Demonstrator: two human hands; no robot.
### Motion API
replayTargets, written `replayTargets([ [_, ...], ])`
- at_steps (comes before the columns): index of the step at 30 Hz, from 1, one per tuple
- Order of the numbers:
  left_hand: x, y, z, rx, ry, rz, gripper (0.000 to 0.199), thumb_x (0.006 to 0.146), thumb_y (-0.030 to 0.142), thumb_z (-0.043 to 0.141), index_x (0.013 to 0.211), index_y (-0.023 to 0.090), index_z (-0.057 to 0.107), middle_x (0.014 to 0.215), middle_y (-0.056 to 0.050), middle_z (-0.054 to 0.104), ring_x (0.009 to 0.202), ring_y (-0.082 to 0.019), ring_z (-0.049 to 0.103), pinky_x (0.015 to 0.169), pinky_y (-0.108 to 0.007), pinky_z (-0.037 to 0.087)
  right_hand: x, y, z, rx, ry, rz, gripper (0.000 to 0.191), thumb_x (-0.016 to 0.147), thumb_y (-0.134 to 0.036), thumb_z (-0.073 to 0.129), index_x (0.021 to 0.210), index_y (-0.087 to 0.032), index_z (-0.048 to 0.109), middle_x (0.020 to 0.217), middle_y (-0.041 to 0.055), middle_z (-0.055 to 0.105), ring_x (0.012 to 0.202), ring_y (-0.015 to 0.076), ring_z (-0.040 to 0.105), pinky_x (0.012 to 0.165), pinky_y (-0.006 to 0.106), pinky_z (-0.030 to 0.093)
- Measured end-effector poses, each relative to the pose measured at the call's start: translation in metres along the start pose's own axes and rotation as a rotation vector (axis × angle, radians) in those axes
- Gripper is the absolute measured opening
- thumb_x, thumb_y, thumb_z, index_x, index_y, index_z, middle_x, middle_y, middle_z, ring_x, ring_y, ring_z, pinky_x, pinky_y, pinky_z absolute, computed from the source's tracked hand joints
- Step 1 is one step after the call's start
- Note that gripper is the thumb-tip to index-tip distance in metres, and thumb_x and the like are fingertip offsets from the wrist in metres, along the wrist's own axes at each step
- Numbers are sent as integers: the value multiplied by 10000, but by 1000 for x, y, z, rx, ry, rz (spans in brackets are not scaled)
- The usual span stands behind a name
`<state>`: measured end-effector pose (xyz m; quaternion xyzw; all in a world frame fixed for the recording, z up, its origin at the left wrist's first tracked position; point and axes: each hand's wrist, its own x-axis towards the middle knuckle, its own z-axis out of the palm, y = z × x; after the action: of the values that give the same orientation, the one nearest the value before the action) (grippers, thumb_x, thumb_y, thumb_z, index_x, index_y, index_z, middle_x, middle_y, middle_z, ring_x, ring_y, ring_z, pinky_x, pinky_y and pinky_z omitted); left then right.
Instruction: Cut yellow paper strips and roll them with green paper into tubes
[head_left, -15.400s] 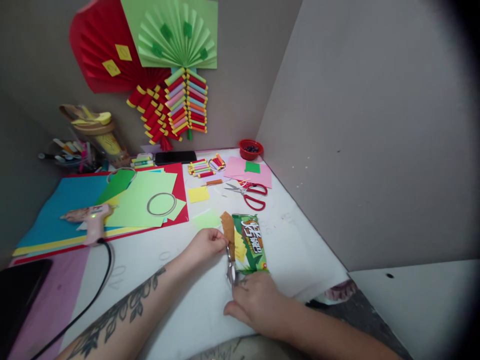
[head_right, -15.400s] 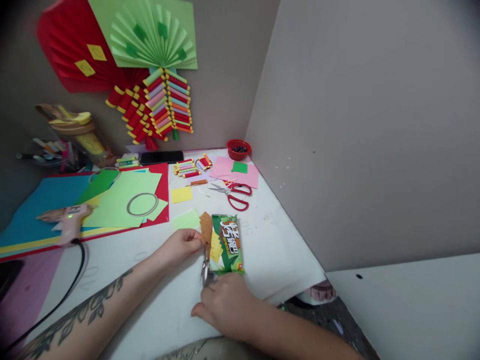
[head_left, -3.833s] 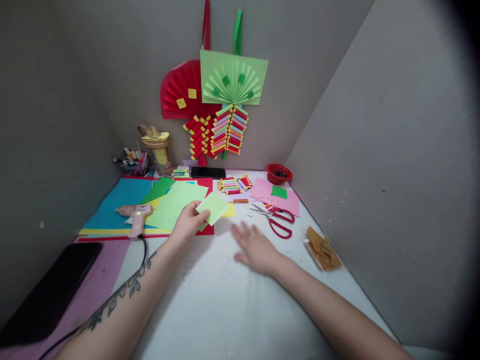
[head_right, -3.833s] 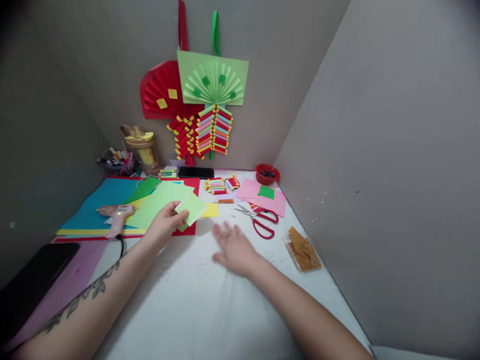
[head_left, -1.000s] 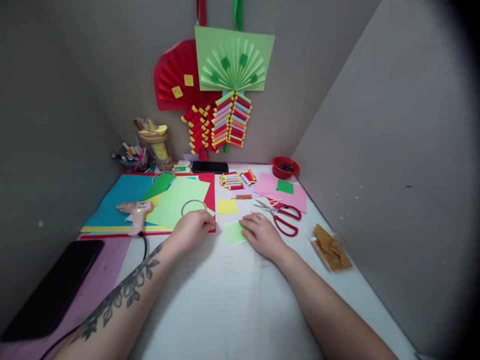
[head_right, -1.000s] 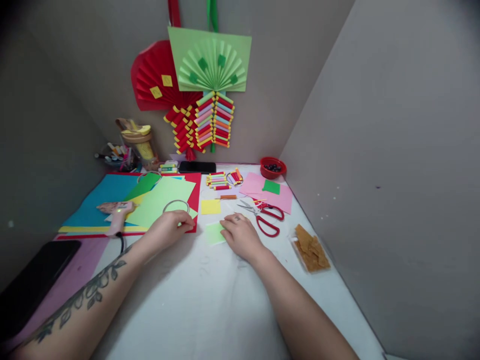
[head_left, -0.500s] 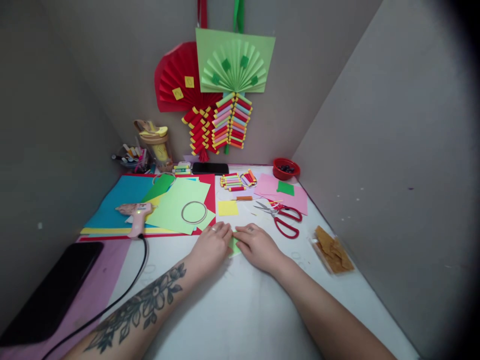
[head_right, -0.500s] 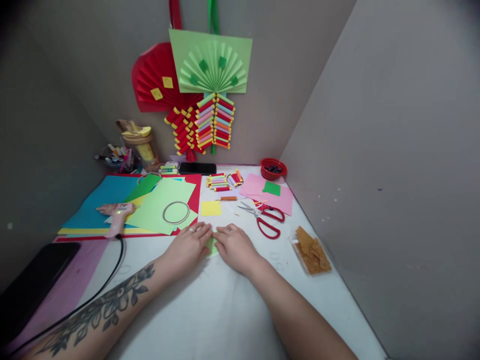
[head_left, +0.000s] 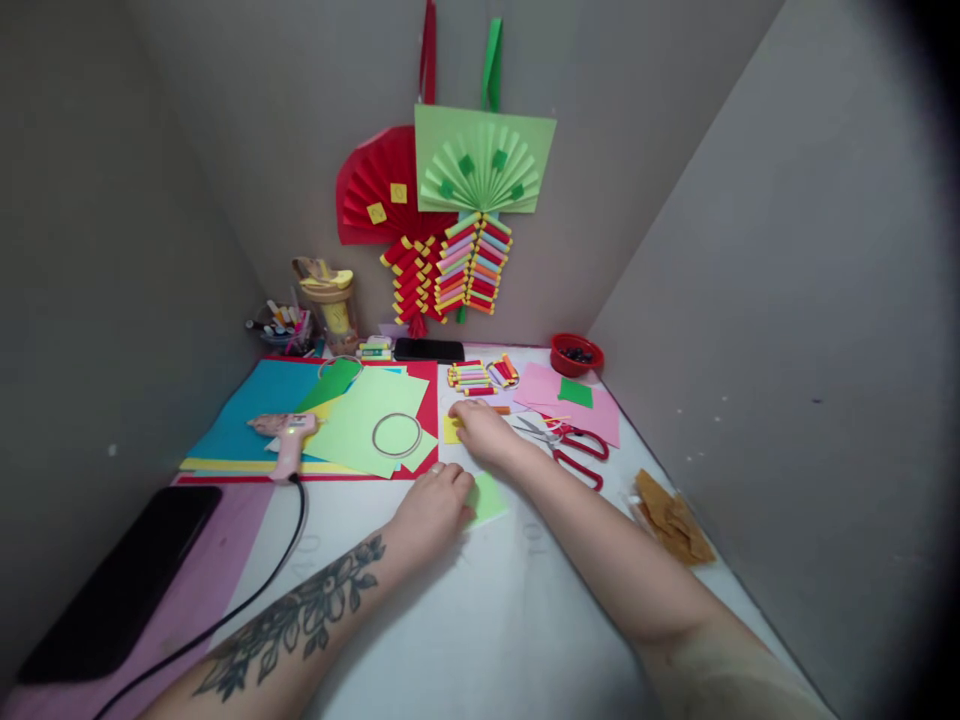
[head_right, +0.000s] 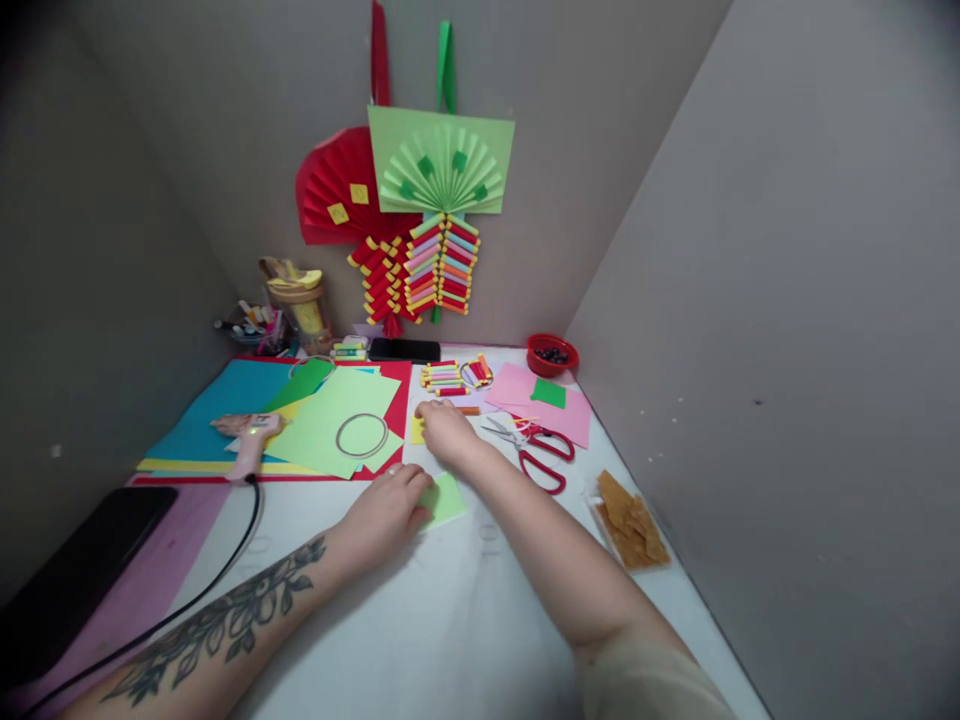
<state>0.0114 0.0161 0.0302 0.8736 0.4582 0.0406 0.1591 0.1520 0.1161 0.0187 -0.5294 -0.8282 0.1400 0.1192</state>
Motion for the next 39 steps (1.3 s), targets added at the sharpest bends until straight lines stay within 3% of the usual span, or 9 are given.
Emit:
replayTargets([
  [6,-2,-4,2,-183,-17,-65,381,736,266,619,1097,187,526,1097,-82,549,1017,-226,508,882,-331,409,34,-10,-10,-177,-238,31,433,664,-45,569,1086,-140,544,1099,144,595,1015,254,534,743,279,417],
  [10,-5,0,2,-215,-95,54,419,695,297,675,1084,198,556,1057,-69,571,1005,-228,515,874,-324,418,39,-5,-7,-183,-265,60,392,659,-108,606,1046,-151,564,1006,127,627,849,231,579,626,260,414],
  [14,-9,10,4,-173,-156,152,421,687,330,696,1073,209,583,1040,-69,590,959,-236,541,831,-334,441,35,-2,-7,-185,-230,36,201,741,-146,537,924,-167,619,966,111,638,886,235,560,676,277,403],
  [17,-12,15,3,-135,-187,178,407,699,325,685,1075,205,587,1024,-73,603,934,-238,558,807,-336,453,27,-3,-20,-184,-119,7,182,788,-137,486,885,-174,636,996,101,630,953,237,519,764,306,378],
  [23,-13,15,4,-113,-194,188,398,703,312,677,1079,212,590,1013,-68,614,918,-232,571,784,-322,461,1,1,-50,-292,415,-126,279,843,-96,438,994,-202,646,989,84,626,980,231,453,891,384,297],
  [28,-10,18,2,-93,-184,193,340,724,320,663,1040,209,611,986,-63,624,902,-224,578,769,-308,452,-14,7,-40,-256,358,-123,317,822,-84,491,1007,-260,679,912,61,643,959,223,481,926,430,284],
  [31,-8,15,-3,-79,-92,105,184,818,307,547,935,195,635,929,-60,622,862,-203,583,734,-292,442,-20,7,-31,-6,294,-18,403,829,-63,453,1152,-243,614,989,63,643,920,188,537,836,337,385],
  [35,-1,0,-8,-74,78,-60,252,893,283,399,867,195,634,902,-51,608,828,-178,581,688,-275,429,-22,8,-17,330,110,40,459,792,-75,499,1225,-223,536,889,14,664,783,136,593,711,239,437],
  [39,7,-20,-1,7,137,-94,273,885,193,382,988,208,634,1006,-64,599,905,-182,564,754,-286,428,-17,13,1,294,80,-37,396,802,-72,496,1162,-211,583,999,39,666,930,159,579,821,270,433],
])
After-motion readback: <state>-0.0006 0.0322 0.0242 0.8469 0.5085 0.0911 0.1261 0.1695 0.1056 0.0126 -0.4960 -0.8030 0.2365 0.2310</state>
